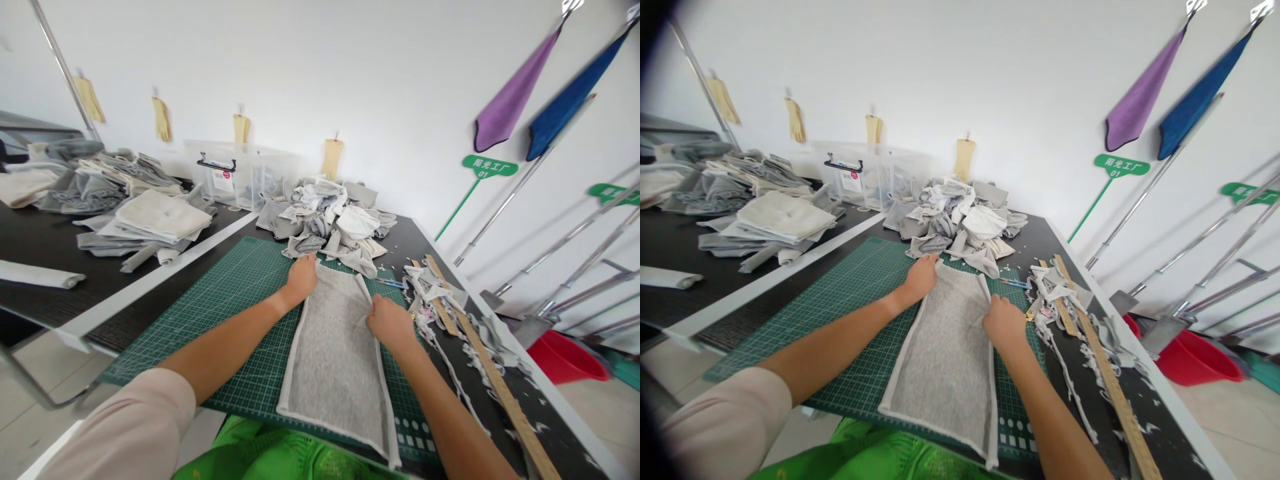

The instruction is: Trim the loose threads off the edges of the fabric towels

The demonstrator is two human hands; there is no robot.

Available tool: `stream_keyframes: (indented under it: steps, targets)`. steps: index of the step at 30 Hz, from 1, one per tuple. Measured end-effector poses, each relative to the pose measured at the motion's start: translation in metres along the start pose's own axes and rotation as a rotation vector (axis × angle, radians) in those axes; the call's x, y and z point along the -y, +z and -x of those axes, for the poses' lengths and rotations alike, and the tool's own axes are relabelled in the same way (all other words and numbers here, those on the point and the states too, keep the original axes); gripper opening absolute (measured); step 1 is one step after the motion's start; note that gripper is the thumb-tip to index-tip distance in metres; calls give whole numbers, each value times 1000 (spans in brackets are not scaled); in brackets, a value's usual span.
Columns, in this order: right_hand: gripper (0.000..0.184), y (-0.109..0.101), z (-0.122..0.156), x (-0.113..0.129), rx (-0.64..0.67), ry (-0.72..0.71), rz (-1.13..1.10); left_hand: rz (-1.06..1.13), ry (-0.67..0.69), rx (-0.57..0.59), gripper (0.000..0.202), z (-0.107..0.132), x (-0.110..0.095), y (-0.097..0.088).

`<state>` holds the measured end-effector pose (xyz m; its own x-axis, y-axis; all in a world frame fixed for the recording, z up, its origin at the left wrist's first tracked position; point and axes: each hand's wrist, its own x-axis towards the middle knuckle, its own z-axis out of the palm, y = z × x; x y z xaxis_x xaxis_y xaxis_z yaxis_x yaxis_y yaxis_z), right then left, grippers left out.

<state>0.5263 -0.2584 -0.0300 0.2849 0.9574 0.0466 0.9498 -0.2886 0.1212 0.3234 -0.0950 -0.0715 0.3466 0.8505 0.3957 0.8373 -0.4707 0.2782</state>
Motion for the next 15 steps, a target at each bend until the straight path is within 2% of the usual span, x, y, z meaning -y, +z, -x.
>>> stream_keyframes:
  steps: [5,9,12,15]
  targets:
    - [20,1,0,2,20,19,-12,-42,11,40,21,-2,-3,3]
    - [19,1,-1,0,66,27,-34,-61,-7,16,27,-4,-3,0]
    - [19,1,-1,-1,61,29,-36,-104,97,-19,36,-4,-3,-6]
    - [20,1,-1,-1,62,33,-38,-159,177,15,32,-3,-4,-9]
